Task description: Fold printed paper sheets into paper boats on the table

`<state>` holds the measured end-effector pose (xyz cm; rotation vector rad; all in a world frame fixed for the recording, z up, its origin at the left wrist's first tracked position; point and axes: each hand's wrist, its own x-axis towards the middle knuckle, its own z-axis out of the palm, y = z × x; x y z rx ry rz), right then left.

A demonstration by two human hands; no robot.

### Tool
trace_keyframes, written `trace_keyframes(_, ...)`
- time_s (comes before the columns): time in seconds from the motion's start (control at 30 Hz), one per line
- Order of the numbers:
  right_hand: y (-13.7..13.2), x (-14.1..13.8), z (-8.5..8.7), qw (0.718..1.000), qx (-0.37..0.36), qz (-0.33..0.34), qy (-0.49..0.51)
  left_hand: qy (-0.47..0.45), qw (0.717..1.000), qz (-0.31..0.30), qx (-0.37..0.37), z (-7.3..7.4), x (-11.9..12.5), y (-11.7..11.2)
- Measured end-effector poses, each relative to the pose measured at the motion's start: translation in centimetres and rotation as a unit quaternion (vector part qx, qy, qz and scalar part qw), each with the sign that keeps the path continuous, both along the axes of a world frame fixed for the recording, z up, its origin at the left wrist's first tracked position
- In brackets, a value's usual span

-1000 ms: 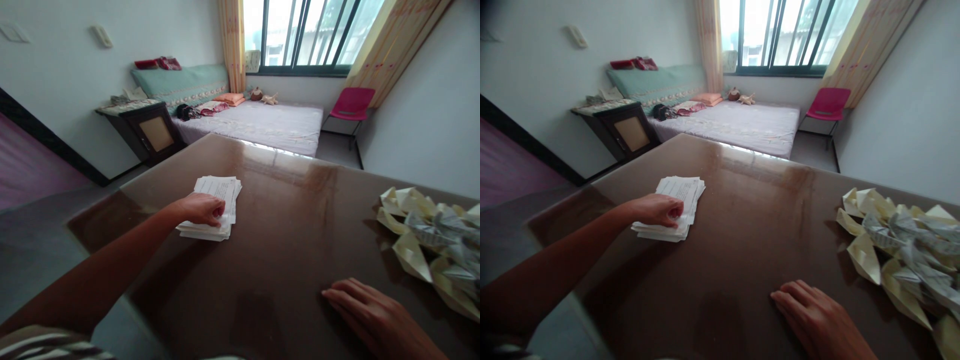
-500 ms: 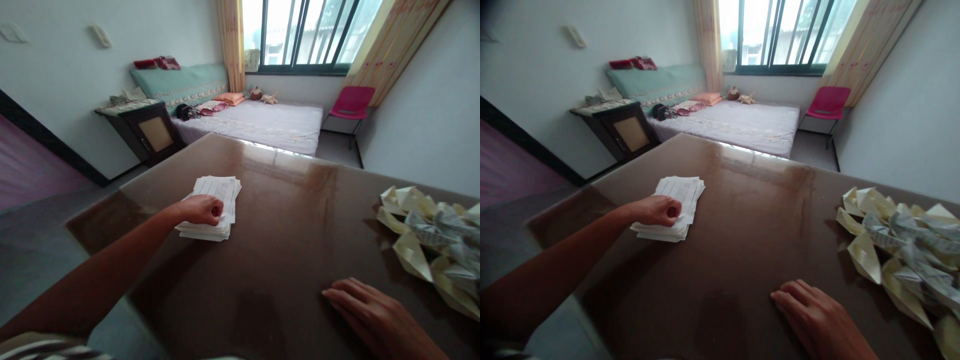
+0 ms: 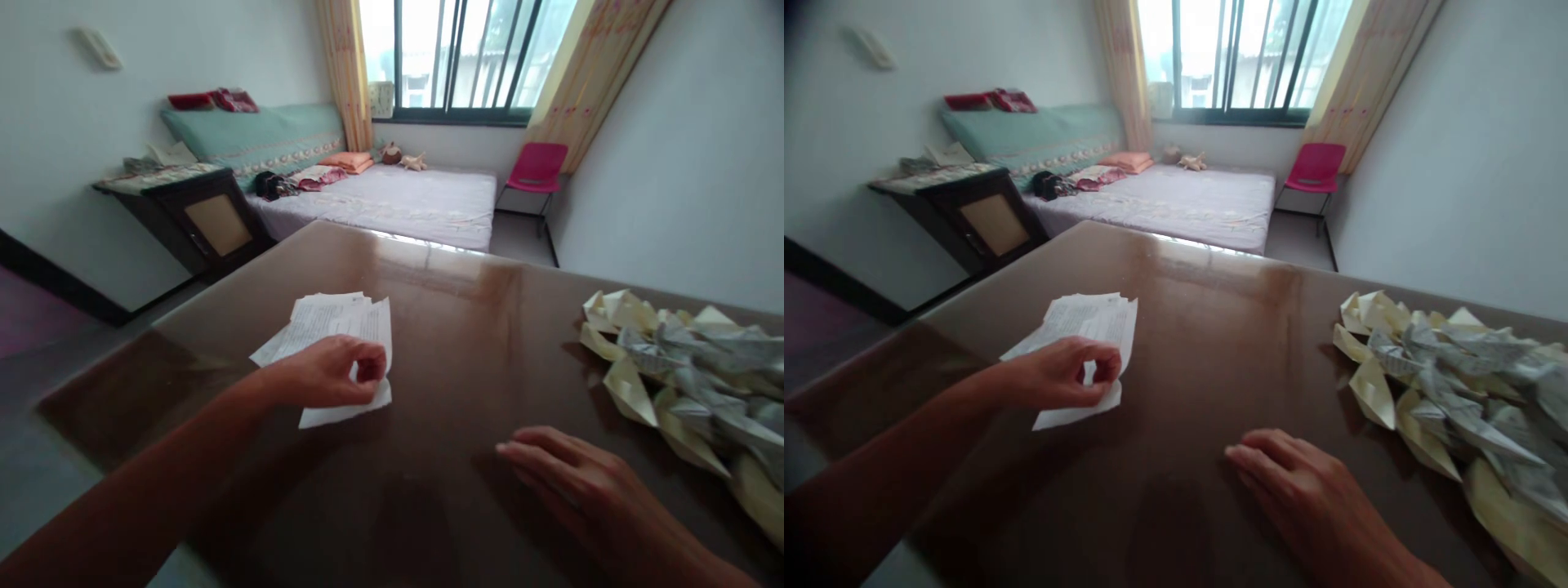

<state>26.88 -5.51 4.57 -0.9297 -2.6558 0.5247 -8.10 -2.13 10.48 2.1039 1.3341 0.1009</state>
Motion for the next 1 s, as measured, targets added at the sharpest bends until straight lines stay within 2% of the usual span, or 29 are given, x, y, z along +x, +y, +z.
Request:
trace_keyframes(0.07, 0.3, -1.1, 0.7, 0.998, 0.036, -0.037, 0.035, 0.01, 0.998, -0.046, 0.03, -0.3, 3.9, -0.6)
trace_keyframes(0.13, 1.0, -2.1, 0.7, 0.998, 0.037, -0.041, 0.03, -0.01, 0.995, -0.09, 0.04, -1.5, 7.4, -1.0)
trace_keyframes(0.2, 1.8, -2.7, 0.0, 0.998, 0.043, -0.034, 0.039, -0.018, 0.991, -0.126, 0.038, -3.2, 10.1, -1.1)
trace_keyframes(0.3, 2.9, -2.6, -1.7, 0.999, 0.001, -0.026, 0.035, -0.016, 0.991, -0.13, 0.036, -5.5, 12.3, -0.9)
trace_keyframes(0.37, 3.3, -1.9, -2.7, 0.998, -0.023, -0.028, 0.044, -0.037, 0.992, -0.112, 0.04, -6.2, 12.3, -0.6)
trace_keyframes(0.43, 3.4, -1.0, -3.5, 0.996, -0.039, -0.042, 0.067, -0.054, 0.994, -0.094, 0.018, -6.2, 11.1, -0.2)
trace_keyframes(0.57, 3.4, 0.5, -4.0, 0.977, -0.113, -0.145, 0.112, -0.077, 0.985, -0.135, -0.072, -5.7, 7.4, 1.2)
trace_keyframes(0.67, 3.5, 1.2, -3.9, 0.952, -0.19, -0.196, 0.138, -0.086, 0.987, -0.126, -0.04, -6.3, 6.2, 2.7)
trace_keyframes(0.83, 4.2, 2.0, -3.7, 0.929, -0.245, -0.229, 0.16, -0.088, 0.986, -0.13, 0.054, -8.3, 8.3, 4.3)
trace_keyframes(0.9, 4.6, 2.0, -3.6, 0.925, -0.243, -0.254, 0.147, -0.068, 0.992, -0.087, 0.069, -8.9, 9.3, 4.3)
trace_keyframes(1.0, 5.4, 1.6, -3.6, 0.925, -0.218, -0.287, 0.12, -0.036, 0.997, 0.01, 0.069, -9.5, 10.2, 4.1)
